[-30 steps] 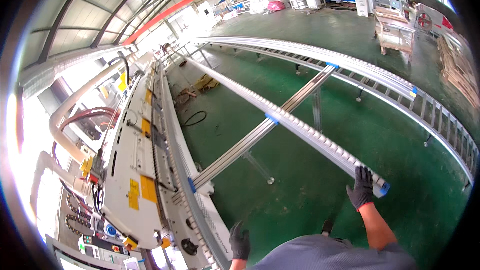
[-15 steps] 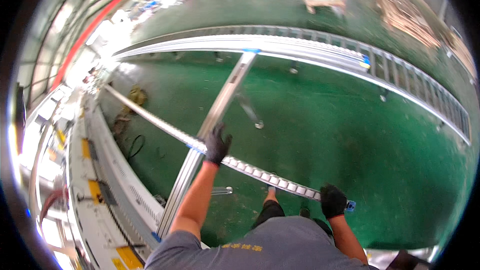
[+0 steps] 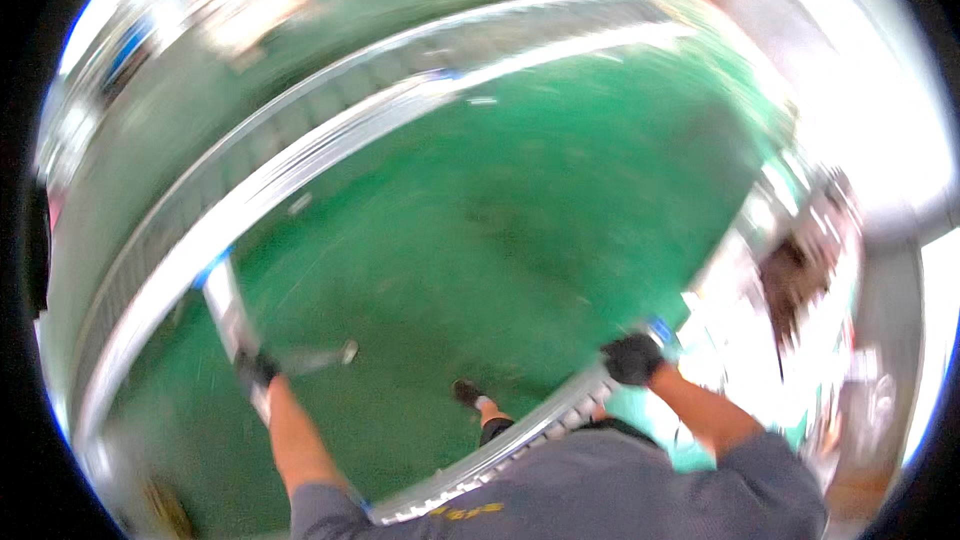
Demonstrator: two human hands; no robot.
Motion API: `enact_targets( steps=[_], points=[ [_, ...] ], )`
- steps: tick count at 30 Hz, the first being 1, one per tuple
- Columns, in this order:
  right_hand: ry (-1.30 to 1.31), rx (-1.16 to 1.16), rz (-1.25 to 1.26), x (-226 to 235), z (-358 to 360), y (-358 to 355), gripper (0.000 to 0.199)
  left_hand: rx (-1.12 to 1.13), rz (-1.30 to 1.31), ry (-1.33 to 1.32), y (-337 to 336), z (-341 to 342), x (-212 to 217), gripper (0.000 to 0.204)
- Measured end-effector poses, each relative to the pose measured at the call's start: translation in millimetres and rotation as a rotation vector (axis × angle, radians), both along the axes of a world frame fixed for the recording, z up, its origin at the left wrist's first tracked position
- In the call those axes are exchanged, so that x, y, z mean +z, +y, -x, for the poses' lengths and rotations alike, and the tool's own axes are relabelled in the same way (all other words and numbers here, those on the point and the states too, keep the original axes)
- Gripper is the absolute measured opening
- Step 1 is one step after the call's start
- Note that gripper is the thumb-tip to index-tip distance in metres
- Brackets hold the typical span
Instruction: The person picks up long wooden boards from a stack, checks their ends, and feeds them one at a time into an edge-processing machine.
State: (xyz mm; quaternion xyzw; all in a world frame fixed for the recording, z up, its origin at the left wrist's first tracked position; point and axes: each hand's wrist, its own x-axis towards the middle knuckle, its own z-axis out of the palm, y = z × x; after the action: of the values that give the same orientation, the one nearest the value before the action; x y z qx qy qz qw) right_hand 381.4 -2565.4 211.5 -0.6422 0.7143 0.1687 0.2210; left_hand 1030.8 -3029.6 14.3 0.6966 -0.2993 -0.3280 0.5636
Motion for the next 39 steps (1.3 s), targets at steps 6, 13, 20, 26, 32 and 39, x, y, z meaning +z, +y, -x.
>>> enact_targets(
  steps=[6, 13, 20, 26, 32, 39],
  points=[
    [-0.186, -0.071, 0.458, -8, -1, -1, 0.033, -0.444, -0.092, -1.072, -43, 111, 45, 0.042],
    [-0.259, -0.178, 0.570, -11, -5, 16, 0.029, -0.743, 0.193, -1.204, 51, 199, 131, 0.037],
    [-0.079, -0.191, 1.219, 71, -15, 78, 0.071, -1.818, 0.061, -0.369, 296, 497, 232, 0.025],
    [-0.333, -0.931, 0.725, 104, 61, 301, 0.039, -2.525, 0.618, -0.459, 524, 682, 261, 0.022],
    [-0.100, -1.848, 0.860, 77, 46, 521, 0.039, -2.676, -0.164, -0.008, 743, 802, 323, 0.058],
    [0.171, -2.373, 1.098, 50, -19, 639, 0.047, -2.915, 0.462, -0.193, 897, 972, 280, 0.068]
  ],
)
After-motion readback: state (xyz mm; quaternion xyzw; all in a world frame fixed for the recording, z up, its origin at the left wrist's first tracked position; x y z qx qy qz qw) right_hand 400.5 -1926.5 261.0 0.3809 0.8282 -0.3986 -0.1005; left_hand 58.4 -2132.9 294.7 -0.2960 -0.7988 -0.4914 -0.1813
